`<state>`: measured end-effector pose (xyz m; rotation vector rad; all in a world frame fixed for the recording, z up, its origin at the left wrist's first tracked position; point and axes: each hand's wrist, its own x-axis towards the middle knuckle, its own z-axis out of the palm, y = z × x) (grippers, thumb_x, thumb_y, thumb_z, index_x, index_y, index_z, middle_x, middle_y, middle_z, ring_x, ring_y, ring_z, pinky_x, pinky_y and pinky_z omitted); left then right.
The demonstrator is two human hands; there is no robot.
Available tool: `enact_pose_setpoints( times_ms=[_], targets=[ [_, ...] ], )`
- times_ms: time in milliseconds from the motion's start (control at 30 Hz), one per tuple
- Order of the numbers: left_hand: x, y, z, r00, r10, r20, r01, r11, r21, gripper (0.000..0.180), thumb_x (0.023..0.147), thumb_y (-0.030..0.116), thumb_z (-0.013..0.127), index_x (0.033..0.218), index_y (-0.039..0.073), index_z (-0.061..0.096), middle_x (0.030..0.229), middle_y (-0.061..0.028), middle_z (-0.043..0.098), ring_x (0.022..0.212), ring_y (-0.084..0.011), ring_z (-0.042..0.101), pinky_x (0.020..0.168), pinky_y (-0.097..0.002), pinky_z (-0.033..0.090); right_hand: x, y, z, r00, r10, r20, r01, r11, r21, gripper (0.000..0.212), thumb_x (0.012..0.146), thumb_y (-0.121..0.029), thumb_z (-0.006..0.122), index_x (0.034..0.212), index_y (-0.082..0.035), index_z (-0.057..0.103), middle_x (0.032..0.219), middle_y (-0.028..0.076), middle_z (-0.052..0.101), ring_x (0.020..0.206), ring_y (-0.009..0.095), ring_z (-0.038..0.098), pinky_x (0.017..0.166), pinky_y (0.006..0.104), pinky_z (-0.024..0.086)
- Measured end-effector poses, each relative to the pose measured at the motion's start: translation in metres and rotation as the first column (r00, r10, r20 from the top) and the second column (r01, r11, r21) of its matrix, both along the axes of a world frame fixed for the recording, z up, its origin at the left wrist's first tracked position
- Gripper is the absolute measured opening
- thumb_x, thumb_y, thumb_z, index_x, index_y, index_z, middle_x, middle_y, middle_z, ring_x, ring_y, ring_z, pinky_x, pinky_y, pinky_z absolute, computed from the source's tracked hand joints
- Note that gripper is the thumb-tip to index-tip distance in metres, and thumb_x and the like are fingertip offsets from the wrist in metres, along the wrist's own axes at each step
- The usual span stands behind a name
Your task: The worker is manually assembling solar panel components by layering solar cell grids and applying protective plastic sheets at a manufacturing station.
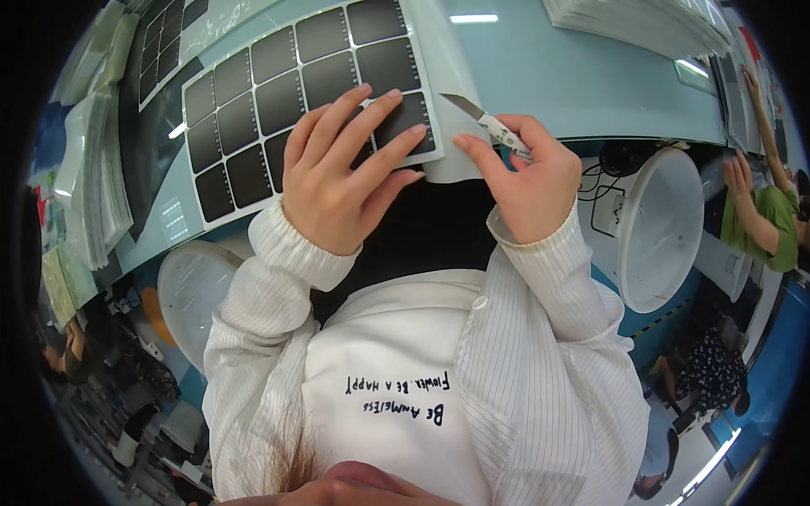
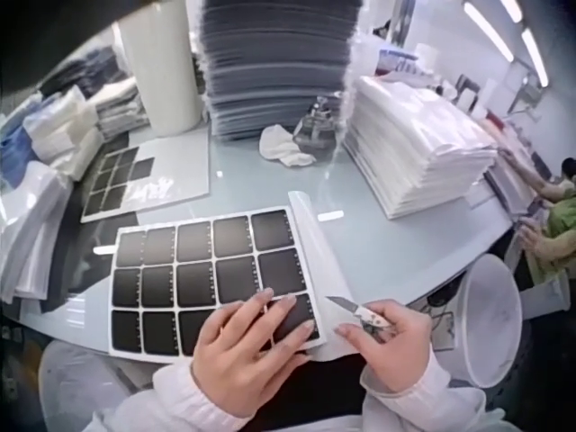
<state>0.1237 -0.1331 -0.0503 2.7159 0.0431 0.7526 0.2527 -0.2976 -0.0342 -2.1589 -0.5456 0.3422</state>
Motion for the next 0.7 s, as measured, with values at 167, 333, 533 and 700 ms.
enact_pose_setpoints(
  times_ms=[167, 333, 533, 700],
  targets=[
    [0.001, 0.003, -0.019, 0.999, 0.007, 0.051, -0.004, 0.999, -0.046, 0.034, 0.073, 0.017, 0.075, 0.106, 0.014, 0.068, 0.118, -0.0085, 0.062, 0.114, -0.0275, 0.054, 0.094, -0.0403, 0.04, -0.006, 0.004, 0.001, 1.0, 0.018, -0.017, -0.018, 1.0, -0.002, 0.019, 0.079, -0.011, 0.076, 0.086, 0.003, 0.065, 0.068, -0.003, 0.058, 0.06, 0.001, 0.046, 0.054, 0.0149, 0.037],
    [-0.004, 0.005, -0.019, 0.999, 0.033, 0.039, -0.032, 0.999, -0.03, 0.03, 0.074, 0.017, 0.075, 0.103, 0.014, 0.07, 0.116, -0.0077, 0.063, 0.112, -0.027, 0.056, 0.094, -0.0394, 0.038, -0.013, -0.006, 0.002, 0.997, 0.042, -0.067, -0.043, 0.999, -0.017, 0.017, 0.08, -0.011, 0.075, 0.082, 0.002, 0.064, 0.063, -0.005, 0.052, 0.057, 0.0, 0.039, 0.051, 0.0168, 0.031],
    [-0.003, 0.003, -0.018, 0.998, 0.043, 0.038, -0.043, 0.999, 0.011, 0.031, 0.076, 0.019, 0.074, 0.106, 0.014, 0.07, 0.117, -0.0075, 0.063, 0.112, -0.0263, 0.056, 0.095, -0.0394, 0.036, 0.006, -0.053, 0.011, 0.999, -0.027, -0.043, 0.032, 0.994, 0.101, 0.013, 0.08, -0.007, 0.074, 0.084, -0.002, 0.063, 0.069, -0.008, 0.05, 0.061, 0.0, 0.038, 0.055, 0.0172, 0.03],
    [-0.008, 0.0, -0.005, 0.996, 0.053, 0.071, -0.054, 0.998, 0.012, 0.036, 0.078, 0.025, 0.072, 0.112, 0.016, 0.069, 0.115, -0.0038, 0.065, 0.11, -0.0226, 0.057, 0.098, -0.037, 0.033, 0.088, -0.171, 0.036, 0.994, -0.099, 0.045, 0.102, 0.993, -0.066, 0.015, 0.078, -0.003, 0.075, 0.089, -0.002, 0.065, 0.074, -0.006, 0.057, 0.069, 0.002, 0.047, 0.062, 0.0171, 0.036]
  ],
)
